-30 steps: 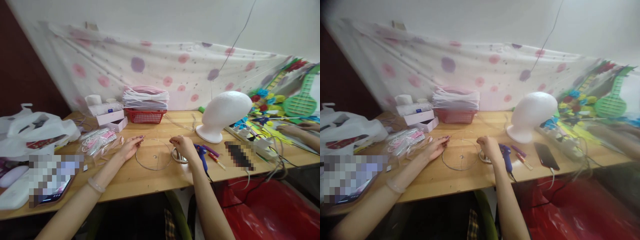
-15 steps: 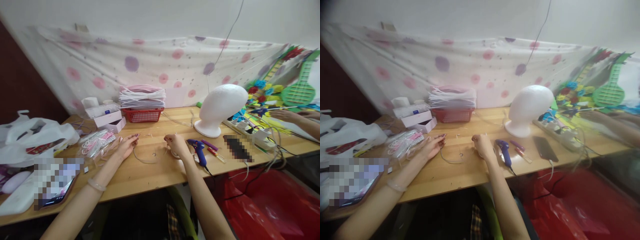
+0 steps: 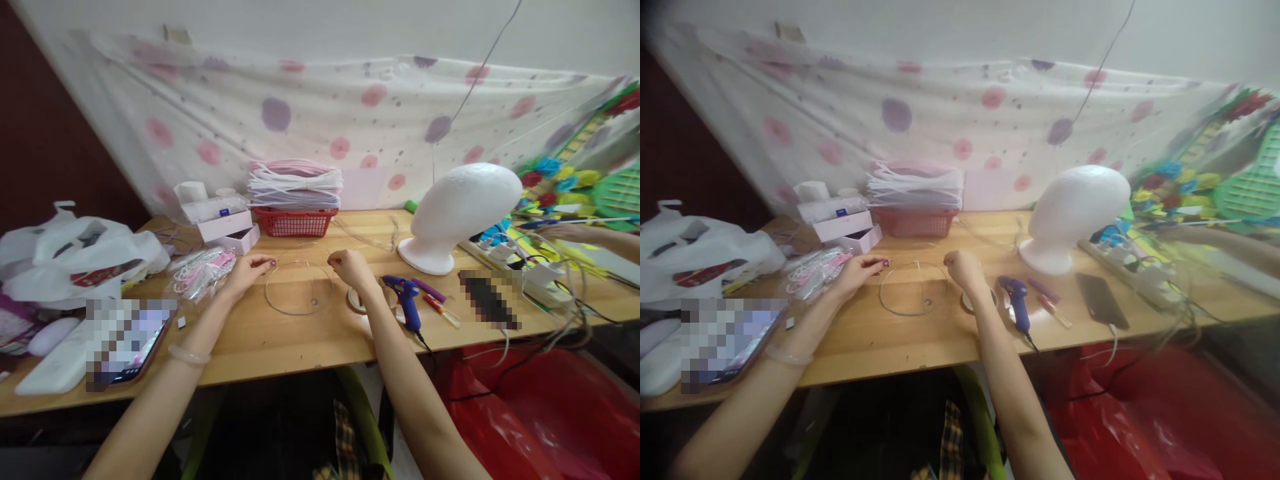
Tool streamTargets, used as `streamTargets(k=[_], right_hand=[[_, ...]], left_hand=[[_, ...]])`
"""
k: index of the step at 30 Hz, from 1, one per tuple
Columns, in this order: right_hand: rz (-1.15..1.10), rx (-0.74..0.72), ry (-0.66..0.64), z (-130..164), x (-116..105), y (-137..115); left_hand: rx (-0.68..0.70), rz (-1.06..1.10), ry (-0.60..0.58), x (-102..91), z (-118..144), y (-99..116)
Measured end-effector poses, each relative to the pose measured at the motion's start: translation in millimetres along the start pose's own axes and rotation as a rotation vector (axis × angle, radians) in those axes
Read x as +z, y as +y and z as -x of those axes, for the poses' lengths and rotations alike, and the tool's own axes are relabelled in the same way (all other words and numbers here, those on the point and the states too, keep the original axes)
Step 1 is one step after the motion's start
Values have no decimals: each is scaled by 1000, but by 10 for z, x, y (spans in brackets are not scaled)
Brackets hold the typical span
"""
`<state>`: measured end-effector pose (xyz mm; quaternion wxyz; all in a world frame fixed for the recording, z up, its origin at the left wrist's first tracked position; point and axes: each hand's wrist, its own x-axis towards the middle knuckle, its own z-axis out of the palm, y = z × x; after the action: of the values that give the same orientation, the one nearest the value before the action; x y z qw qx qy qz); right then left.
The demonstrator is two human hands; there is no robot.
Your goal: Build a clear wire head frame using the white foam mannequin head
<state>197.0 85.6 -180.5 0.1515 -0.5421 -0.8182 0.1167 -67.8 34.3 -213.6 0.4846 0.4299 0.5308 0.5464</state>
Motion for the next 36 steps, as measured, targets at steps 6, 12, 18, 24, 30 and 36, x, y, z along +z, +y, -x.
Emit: streamTargets(k=[6,12,18,24,30,36], right_hand=[[-13,-26,5,18,75,-21],[-52,-45,28,13,117,14],[-78,-84,116,65,15,-29],[-52,-152,188,170,-263,-171],[-28,-198,220,251,-364,-287],[-4,-212,222,211,-339,-262]], left_hand=[[111,-141,59,-17,49,31],[236,-229,113,67,44,-35],[384,-432,149,17,103,-20],[410,-626,156,-41,86,-77],[400,-737,149,-53,19,-152],[476,-778,181,-64,1,-130]])
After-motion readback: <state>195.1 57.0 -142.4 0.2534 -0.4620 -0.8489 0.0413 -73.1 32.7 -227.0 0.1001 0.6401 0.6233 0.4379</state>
